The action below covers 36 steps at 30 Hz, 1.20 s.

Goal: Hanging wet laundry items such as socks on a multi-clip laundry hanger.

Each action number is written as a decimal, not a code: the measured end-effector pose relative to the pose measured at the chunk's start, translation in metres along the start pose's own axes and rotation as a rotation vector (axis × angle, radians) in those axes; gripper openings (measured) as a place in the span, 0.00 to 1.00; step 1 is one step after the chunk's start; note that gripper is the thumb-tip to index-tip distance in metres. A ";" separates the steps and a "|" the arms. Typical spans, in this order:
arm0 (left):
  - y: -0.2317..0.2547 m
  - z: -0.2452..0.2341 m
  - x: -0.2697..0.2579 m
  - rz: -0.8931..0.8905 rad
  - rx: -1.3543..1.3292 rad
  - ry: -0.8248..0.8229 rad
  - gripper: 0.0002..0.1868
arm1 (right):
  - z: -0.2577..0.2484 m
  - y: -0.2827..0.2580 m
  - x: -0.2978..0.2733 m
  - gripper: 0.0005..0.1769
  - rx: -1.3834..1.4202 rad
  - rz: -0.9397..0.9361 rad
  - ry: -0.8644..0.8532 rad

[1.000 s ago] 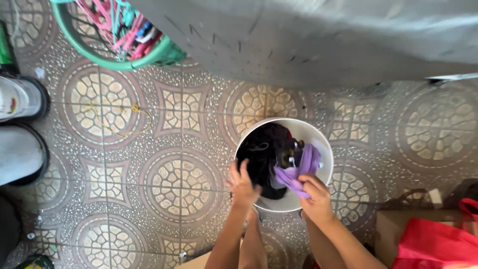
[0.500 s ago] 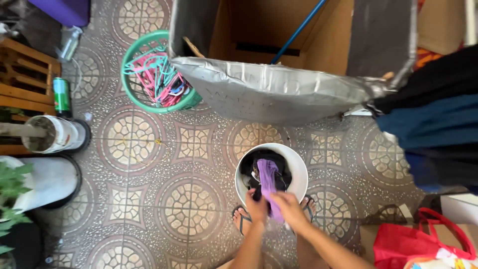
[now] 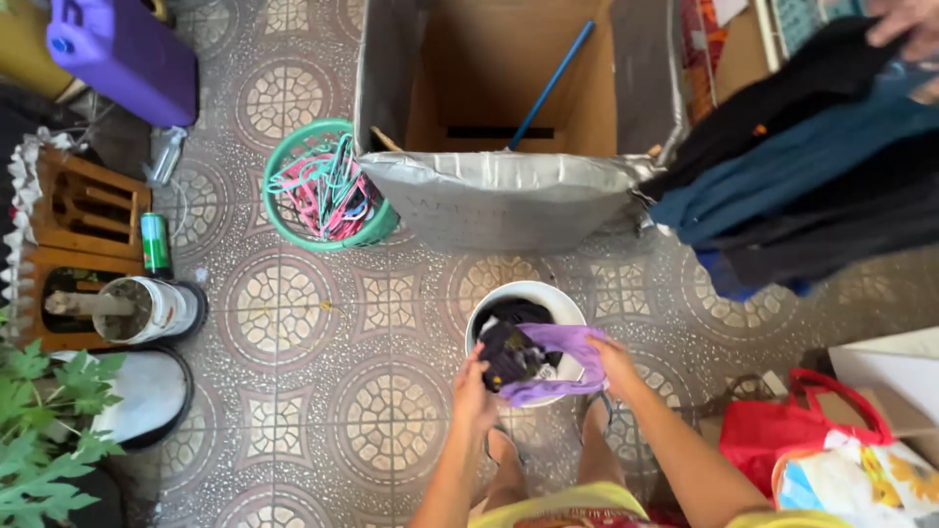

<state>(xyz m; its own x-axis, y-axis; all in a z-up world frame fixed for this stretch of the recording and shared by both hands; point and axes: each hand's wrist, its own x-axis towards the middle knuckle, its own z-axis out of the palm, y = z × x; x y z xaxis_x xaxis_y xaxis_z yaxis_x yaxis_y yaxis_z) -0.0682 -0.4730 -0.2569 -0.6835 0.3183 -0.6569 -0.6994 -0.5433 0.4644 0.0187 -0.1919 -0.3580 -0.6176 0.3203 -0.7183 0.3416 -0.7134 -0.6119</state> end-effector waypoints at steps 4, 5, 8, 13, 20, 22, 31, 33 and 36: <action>0.033 0.006 -0.011 -0.102 0.112 0.077 0.27 | 0.005 -0.008 -0.018 0.15 -0.028 -0.091 0.068; 0.029 -0.005 -0.001 -0.109 0.074 0.020 0.28 | 0.013 -0.014 -0.027 0.15 -0.075 -0.147 0.066; 0.010 -0.024 0.009 -0.056 0.069 -0.090 0.27 | 0.023 -0.019 -0.054 0.15 -0.209 -0.264 0.054; 0.010 0.004 0.014 -0.019 0.057 -0.113 0.24 | -0.013 -0.036 -0.035 0.13 -0.505 -0.566 0.031; -0.013 0.018 0.047 -0.054 0.361 -0.075 0.26 | 0.036 -0.157 -0.156 0.16 -0.087 -0.380 -0.134; -0.018 0.036 0.056 -0.052 0.557 -0.136 0.31 | 0.047 -0.175 -0.178 0.16 -0.059 -0.319 -0.185; 0.045 0.206 0.002 0.889 1.379 -1.124 0.38 | 0.068 -0.232 -0.217 0.19 -0.495 -0.318 -0.517; 0.047 0.216 0.010 0.412 1.774 -0.788 0.21 | 0.066 -0.244 -0.207 0.19 -0.600 -0.521 -0.449; 0.050 0.235 -0.005 0.161 1.316 -0.624 0.21 | 0.083 -0.268 -0.223 0.25 -0.829 -0.740 -0.059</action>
<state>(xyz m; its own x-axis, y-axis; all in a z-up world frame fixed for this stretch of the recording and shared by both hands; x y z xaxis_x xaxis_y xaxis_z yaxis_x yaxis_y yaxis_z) -0.1491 -0.3192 -0.0912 -0.5091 0.7874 -0.3476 -0.0564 0.3725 0.9263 0.0060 -0.1236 -0.0065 -0.8898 0.4490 -0.0812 0.2291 0.2856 -0.9306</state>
